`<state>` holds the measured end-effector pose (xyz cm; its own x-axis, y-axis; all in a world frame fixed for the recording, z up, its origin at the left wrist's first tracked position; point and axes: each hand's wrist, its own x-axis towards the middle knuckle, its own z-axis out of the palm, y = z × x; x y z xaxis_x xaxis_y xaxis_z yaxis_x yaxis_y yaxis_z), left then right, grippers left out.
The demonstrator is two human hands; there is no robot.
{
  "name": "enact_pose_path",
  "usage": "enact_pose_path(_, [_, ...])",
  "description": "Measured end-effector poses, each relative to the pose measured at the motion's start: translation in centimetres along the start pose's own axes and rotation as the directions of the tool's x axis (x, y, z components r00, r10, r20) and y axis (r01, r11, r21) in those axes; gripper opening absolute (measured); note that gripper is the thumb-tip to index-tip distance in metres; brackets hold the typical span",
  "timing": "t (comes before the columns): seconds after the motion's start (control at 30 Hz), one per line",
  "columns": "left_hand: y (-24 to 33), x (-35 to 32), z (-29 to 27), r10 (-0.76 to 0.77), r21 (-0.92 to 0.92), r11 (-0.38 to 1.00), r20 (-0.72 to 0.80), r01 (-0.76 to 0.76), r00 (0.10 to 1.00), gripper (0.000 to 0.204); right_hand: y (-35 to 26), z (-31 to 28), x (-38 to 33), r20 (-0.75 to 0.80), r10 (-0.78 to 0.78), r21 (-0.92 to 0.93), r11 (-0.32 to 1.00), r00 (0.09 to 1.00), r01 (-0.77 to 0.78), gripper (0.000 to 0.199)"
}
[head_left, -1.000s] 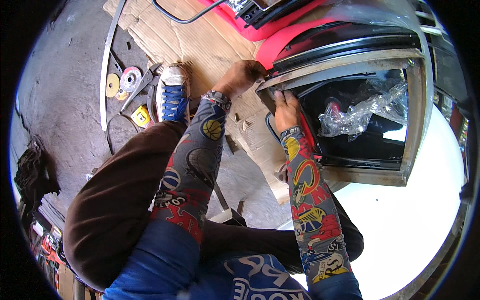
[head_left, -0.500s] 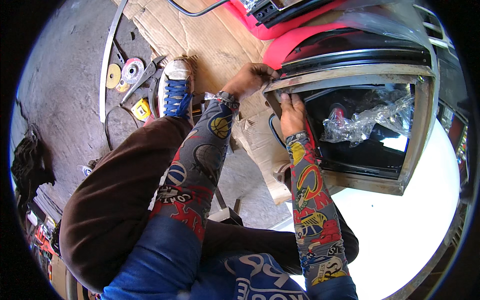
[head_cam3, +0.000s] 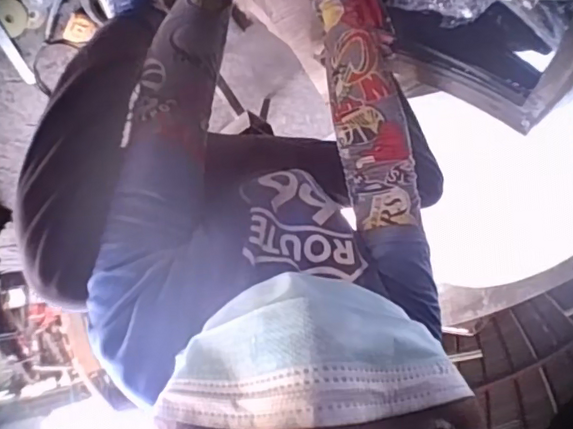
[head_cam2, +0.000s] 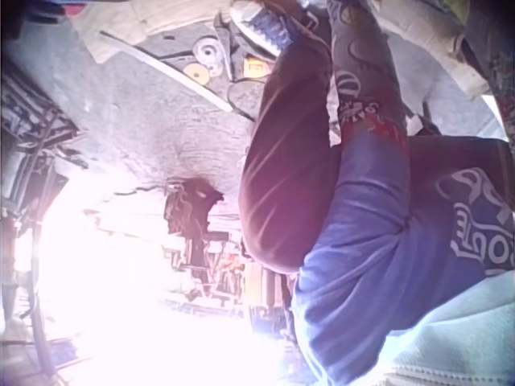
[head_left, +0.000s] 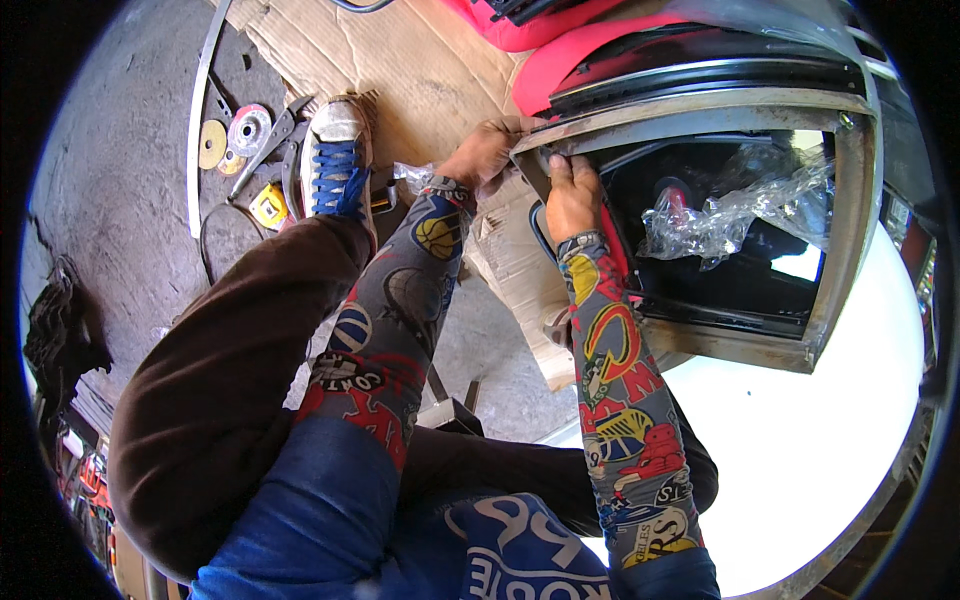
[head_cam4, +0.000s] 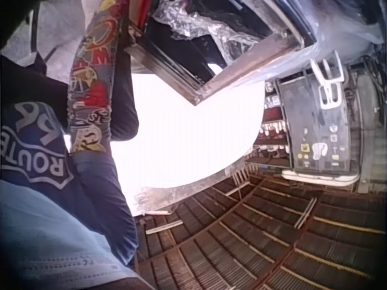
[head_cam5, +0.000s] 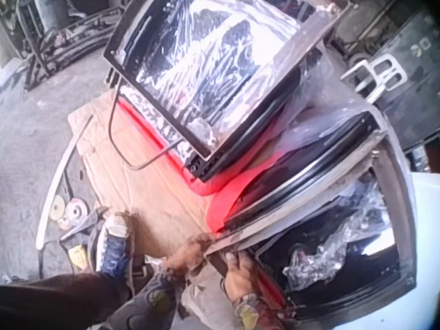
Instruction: The person assembles a metal frame by attaching a chrome trim piece and securing it with screws. They use a screwdriver to tighten the screws and ensure the trim is properly aligned.
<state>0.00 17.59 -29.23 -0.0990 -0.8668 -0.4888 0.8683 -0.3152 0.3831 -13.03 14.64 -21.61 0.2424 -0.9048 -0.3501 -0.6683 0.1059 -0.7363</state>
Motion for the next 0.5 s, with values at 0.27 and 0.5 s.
enact_pose_path(0.27, [-0.5, 0.5, -1.1, -0.094, 0.024, 0.995, 0.051, 0.093, 0.994, 0.03, 0.0, 0.1, -0.2, 0.023, -0.017, 0.182, 0.983, 1.0, 0.013, 0.038])
enact_pose_path(0.5, [-0.5, -0.4, -0.4, -0.051, 0.05, 0.998, 0.039, 0.049, 0.998, 0.027, -0.2, 0.3, -0.2, 0.02, 0.027, 0.161, 0.986, 0.999, -0.029, 0.035])
